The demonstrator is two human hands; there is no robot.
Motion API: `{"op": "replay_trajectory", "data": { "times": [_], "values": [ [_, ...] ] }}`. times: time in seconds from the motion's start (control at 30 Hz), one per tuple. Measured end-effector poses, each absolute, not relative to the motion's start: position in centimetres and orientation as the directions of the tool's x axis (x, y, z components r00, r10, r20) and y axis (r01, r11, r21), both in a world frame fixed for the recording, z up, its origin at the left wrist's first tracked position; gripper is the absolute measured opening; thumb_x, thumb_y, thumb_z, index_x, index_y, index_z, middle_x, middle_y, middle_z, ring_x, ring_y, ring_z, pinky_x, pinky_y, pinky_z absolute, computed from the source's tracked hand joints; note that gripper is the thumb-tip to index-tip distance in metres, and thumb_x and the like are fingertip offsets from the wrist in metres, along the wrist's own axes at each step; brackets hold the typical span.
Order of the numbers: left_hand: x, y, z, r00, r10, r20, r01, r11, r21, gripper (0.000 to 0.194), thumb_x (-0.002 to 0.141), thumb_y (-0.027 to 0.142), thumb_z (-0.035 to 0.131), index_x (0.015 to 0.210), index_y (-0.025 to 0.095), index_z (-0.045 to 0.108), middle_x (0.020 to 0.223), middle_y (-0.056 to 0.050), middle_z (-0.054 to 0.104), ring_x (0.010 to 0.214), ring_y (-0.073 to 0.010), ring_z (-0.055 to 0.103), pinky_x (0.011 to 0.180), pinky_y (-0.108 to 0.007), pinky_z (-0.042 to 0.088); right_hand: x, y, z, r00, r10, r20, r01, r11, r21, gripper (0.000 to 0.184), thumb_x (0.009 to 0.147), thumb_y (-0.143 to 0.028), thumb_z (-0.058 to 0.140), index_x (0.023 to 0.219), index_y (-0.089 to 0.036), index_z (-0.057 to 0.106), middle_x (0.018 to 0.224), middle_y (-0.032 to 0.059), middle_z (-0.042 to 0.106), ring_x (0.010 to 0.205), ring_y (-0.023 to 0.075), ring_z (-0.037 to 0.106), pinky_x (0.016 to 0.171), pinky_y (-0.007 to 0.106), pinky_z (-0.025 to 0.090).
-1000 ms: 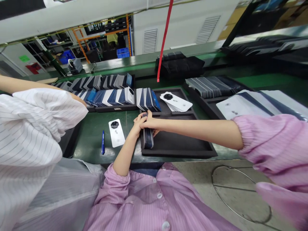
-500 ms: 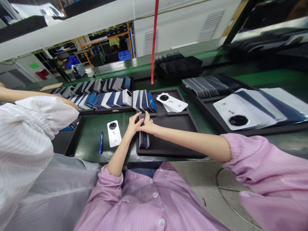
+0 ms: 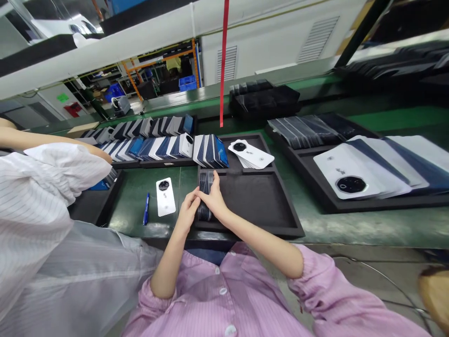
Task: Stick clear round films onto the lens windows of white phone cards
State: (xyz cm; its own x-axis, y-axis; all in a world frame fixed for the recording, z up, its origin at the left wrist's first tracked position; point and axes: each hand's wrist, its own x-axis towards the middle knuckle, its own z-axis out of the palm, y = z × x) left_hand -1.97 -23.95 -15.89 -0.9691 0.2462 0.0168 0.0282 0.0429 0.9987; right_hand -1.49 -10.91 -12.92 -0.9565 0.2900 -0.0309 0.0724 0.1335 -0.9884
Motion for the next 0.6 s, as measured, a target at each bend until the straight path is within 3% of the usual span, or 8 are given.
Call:
{"op": "replay_trajectory", "data": {
  "times": [0.2, 0.43, 0.6],
  "values": [
    [-2.4, -25.0, -16.5, -0.955, 0.296, -0.025, -0.010, 0.052, 0.999, 0.065, 0.079, 0.055, 0.073, 0.135, 0.021, 0.065, 0.142, -0.011, 0.064, 0.135, -0.0313, 0.056, 0.119, -0.046, 0.039, -2.4, -10.9, -13.2, -0.959, 0.278, -0.049, 0.091, 0.139, -0.986, 0.107, 0.073, -0.033, 0.064, 0.159, -0.017, 0.003, 0.168, 0.0177, 0.019, 0.156, 0.0264, 0.022, 0.128, 0.043, 0.019],
    [-2.8, -24.6, -16.1, -0.946, 0.324, -0.025, 0.003, 0.085, 0.996, 0.068, 0.082, 0.052, 0.071, 0.142, 0.023, 0.056, 0.147, -0.013, 0.058, 0.136, -0.0309, 0.055, 0.119, -0.048, 0.038, -1.9, -10.7, -13.0, -0.938, 0.336, -0.078, 0.137, 0.155, -0.978, 0.098, 0.076, -0.035, 0.061, 0.156, -0.014, 0.008, 0.164, 0.0192, 0.020, 0.156, 0.0253, 0.019, 0.127, 0.039, 0.020],
    [-3.1, -23.8, -13.4, -0.929, 0.370, 0.006, 0.083, 0.192, 0.978, 0.078, 0.080, 0.045, 0.076, 0.149, 0.026, 0.045, 0.157, -0.015, 0.043, 0.142, -0.0329, 0.046, 0.116, -0.051, 0.041, -1.5, -10.5, -13.1, -0.903, 0.411, -0.124, 0.202, 0.150, -0.968, 0.070, 0.083, -0.039, 0.053, 0.148, -0.023, 0.028, 0.149, 0.0153, 0.037, 0.150, 0.0289, 0.026, 0.124, 0.046, 0.027]
  ]
}}
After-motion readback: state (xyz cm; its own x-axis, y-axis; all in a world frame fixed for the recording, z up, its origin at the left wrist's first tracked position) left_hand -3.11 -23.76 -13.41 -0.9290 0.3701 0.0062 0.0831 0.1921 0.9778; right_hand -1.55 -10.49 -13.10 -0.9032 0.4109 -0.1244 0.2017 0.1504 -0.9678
